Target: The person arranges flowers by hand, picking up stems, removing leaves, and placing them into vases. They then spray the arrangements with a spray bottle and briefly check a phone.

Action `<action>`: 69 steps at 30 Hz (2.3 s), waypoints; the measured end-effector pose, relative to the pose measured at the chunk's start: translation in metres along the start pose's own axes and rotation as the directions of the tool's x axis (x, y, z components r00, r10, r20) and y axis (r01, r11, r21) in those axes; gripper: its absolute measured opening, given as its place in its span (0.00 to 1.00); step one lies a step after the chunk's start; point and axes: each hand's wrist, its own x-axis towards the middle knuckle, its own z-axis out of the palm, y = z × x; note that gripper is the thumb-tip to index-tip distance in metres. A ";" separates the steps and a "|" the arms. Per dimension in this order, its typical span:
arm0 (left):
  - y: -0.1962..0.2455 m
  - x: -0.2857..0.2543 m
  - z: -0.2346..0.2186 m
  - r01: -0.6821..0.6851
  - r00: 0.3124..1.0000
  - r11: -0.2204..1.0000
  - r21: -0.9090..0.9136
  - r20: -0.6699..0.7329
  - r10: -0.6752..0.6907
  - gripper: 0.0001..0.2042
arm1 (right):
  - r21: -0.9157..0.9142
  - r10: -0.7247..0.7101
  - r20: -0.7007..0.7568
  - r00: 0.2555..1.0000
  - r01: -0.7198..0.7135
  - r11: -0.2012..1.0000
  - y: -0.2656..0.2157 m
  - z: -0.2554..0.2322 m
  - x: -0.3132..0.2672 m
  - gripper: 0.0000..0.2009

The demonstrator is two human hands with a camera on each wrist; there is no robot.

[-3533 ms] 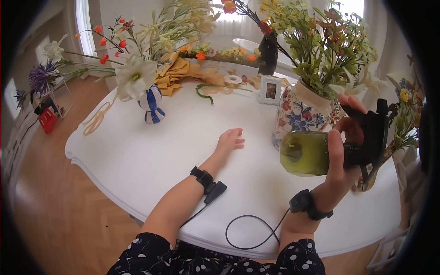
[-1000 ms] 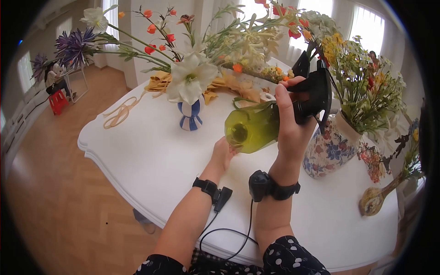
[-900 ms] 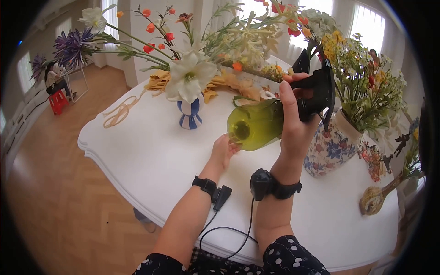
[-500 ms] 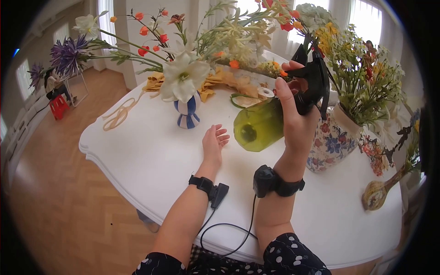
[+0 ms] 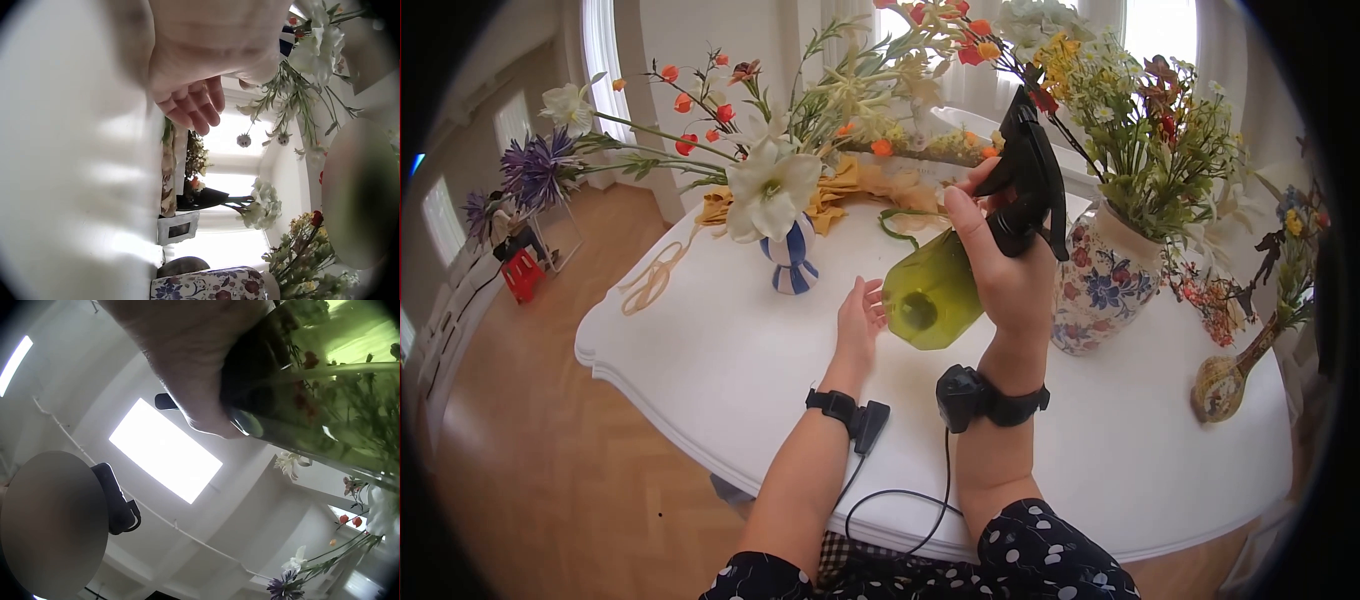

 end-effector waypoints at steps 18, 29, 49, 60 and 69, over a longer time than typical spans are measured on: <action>-0.011 0.001 -0.004 0.089 0.995 0.952 0.293 0.022 -0.100 0.16 | -0.334 0.276 0.318 0.907 -0.165 0.928 0.036 -0.063 -0.019 0.21; -0.016 0.000 -0.004 0.070 0.995 0.921 0.384 0.038 -0.091 0.14 | -0.246 0.392 0.151 0.907 -0.350 0.904 0.032 -0.186 -0.074 0.22; -0.052 -0.103 0.147 -0.476 0.788 0.688 0.548 0.613 0.057 0.11 | -0.268 0.200 -0.383 0.902 -0.315 0.911 0.024 -0.280 -0.124 0.29; -0.114 -0.152 0.258 -0.700 0.298 0.644 0.310 0.946 -0.132 0.28 | -0.519 0.071 -0.357 0.931 -0.261 0.814 0.027 -0.289 -0.124 0.37; -0.157 -0.146 0.284 -0.598 0.371 0.738 0.313 0.924 -0.091 0.24 | -0.566 0.086 -0.295 0.952 -0.246 0.787 0.012 -0.303 -0.115 0.35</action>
